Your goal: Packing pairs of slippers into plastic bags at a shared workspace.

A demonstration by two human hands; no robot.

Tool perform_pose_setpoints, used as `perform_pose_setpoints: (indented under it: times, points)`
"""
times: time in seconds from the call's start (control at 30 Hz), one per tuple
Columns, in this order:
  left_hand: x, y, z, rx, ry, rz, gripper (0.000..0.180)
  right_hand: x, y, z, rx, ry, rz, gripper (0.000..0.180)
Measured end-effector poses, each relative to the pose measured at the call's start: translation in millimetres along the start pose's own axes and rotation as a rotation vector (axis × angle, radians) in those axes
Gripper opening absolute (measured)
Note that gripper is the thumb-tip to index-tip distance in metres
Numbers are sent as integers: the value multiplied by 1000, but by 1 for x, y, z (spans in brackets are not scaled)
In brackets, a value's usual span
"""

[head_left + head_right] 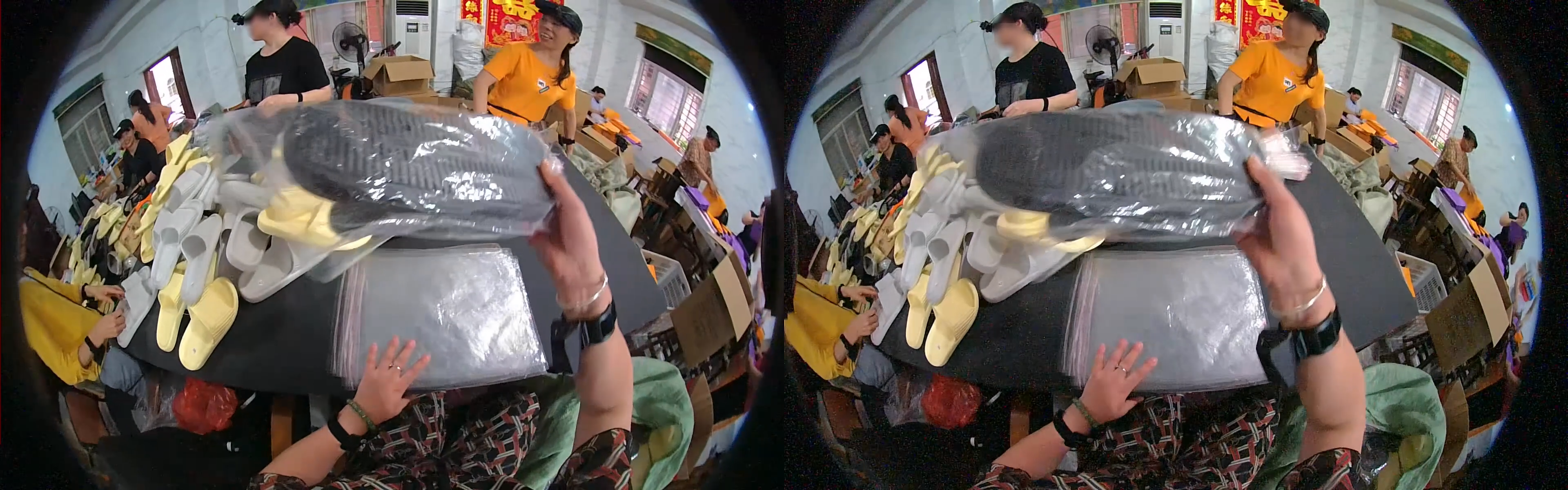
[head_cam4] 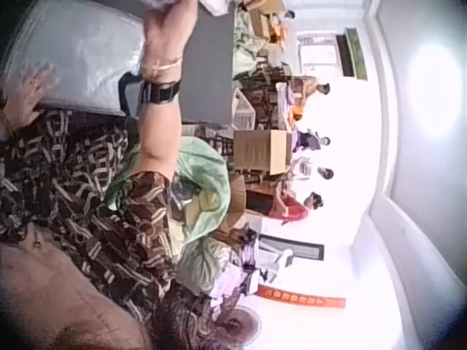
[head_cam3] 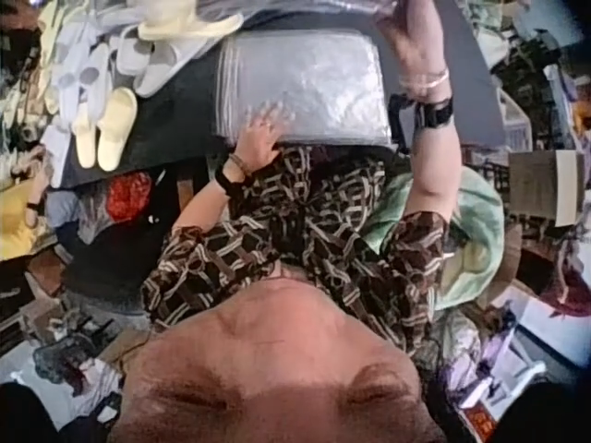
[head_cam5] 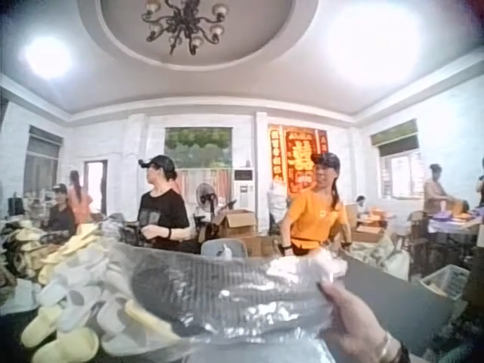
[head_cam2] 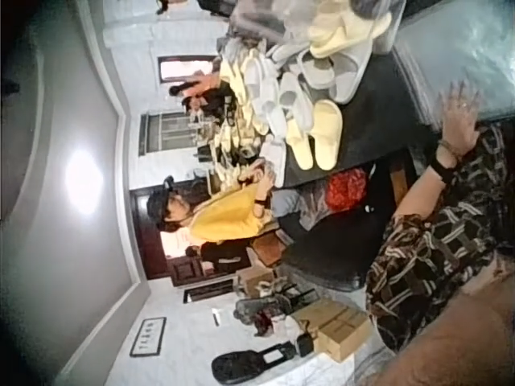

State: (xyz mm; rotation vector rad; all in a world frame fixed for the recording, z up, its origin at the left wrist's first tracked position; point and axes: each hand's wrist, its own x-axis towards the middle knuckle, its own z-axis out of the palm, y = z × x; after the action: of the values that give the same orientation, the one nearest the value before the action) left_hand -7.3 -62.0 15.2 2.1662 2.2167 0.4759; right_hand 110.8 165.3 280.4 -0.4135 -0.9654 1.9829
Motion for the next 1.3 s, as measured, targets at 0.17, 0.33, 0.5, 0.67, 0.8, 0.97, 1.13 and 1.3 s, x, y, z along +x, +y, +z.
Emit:
perform_pose_setpoints:
  times: [0.17, 0.33, 0.5, 0.67, 0.8, 0.97, 1.13, 1.3]
  points:
    - [-5, 0, -6, 12, -123, -13, 90, -51, 17, -27, 151, -116, 241, 35]
    - [-5, -1, -6, 1, -171, -54, 88, -92, 11, -30, 350, -243, 334, 43]
    - [-16, -14, 18, -146, -45, 19, 88, -60, 30, -32, 570, -151, 305, 38]
    - [-5, -4, 10, -63, -234, -125, 88, 9, 80, -95, -234, -125, -142, 31]
    - [4, 3, -7, 126, -8, 18, 95, 45, 86, -173, -1078, -79, -416, 33]
    - [-5, -3, -1, -95, -124, -95, 98, 48, 107, -196, -1352, -10, 177, 61]
    - [-5, -4, 1, -101, -123, -91, 98, 51, 127, -185, -1191, 1, 313, 63]
    - [-3, -1, 4, -97, -131, -62, 97, 40, 119, -199, -1166, -41, 20, 36]
